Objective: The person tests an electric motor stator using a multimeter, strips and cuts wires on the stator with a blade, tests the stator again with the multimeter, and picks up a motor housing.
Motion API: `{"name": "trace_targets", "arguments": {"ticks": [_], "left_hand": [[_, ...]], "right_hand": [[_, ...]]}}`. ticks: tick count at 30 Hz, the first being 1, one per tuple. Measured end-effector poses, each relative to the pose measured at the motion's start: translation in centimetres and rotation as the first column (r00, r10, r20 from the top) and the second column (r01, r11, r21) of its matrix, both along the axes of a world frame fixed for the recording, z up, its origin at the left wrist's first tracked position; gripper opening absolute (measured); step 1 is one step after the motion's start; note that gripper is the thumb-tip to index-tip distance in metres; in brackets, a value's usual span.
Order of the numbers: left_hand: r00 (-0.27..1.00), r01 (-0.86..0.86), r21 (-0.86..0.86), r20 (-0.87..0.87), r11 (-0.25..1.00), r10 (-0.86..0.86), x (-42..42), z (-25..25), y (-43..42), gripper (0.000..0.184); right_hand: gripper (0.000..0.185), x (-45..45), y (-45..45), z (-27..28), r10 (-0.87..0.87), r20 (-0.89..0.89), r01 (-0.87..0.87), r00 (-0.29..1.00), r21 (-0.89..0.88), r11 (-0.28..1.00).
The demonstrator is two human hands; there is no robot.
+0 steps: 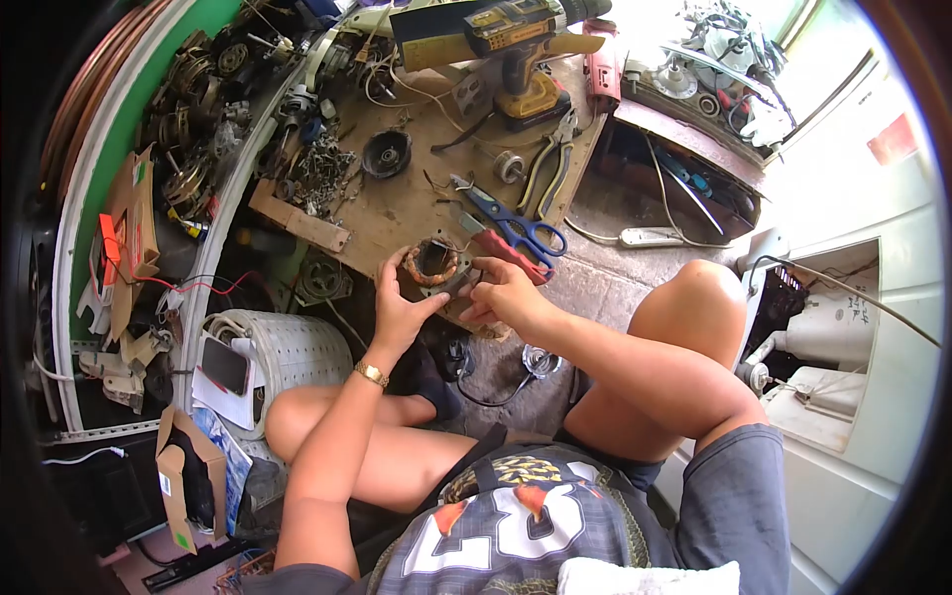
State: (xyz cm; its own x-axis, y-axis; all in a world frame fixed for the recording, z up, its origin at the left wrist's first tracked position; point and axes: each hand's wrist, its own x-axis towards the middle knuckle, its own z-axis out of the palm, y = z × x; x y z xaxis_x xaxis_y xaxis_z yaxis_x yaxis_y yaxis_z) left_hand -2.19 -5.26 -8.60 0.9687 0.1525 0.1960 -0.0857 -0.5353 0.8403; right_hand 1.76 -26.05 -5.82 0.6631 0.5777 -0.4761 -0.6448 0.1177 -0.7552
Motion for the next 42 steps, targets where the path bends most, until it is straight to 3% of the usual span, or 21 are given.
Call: {"name": "trace_targets", "arguments": {"ticks": [11, 17, 21, 29, 42], "left_hand": [[0.996, -0.064, 0.232, -0.043, 0.971, 0.076, -0.6, 1.5, -1.0, 0.083], [0.996, -0.06, 0.336, -0.048, 0.94, 0.081, -1.3, 2.3, -1.0, 0.085], [0.986, -0.139, 0.314, 0.137, 0.939, 0.1, -2.2, 2.8, -1.1, 0.07], [0.943, -0.277, 0.183, 0.242, 0.943, 0.23, -2.8, 2.2, -2.7, 0.016], [0.937, -0.292, 0.122, 0.237, 0.949, 0.257, -3.4, 2.6, -2.6, 0.009]], "right_hand": [[0.059, 0.0, -0.5, 1.1, 0.04, 0.219, -0.004, 0.975, -0.159, 0.987], [0.054, 0.2, -0.4, 0.1, -0.015, 0.244, 0.047, 0.97, -0.126, 0.991], [0.051, 0.4, -0.4, 0.6, -0.013, 0.254, 0.053, 0.967, -0.15, 0.987], [0.041, 0.4, -0.2, 0.5, 0.031, 0.325, 0.048, 0.945, -0.234, 0.971], [0.018, 1.2, -0.3, -0.1, -0.007, 0.326, 0.079, 0.945, -0.209, 0.975]]}}
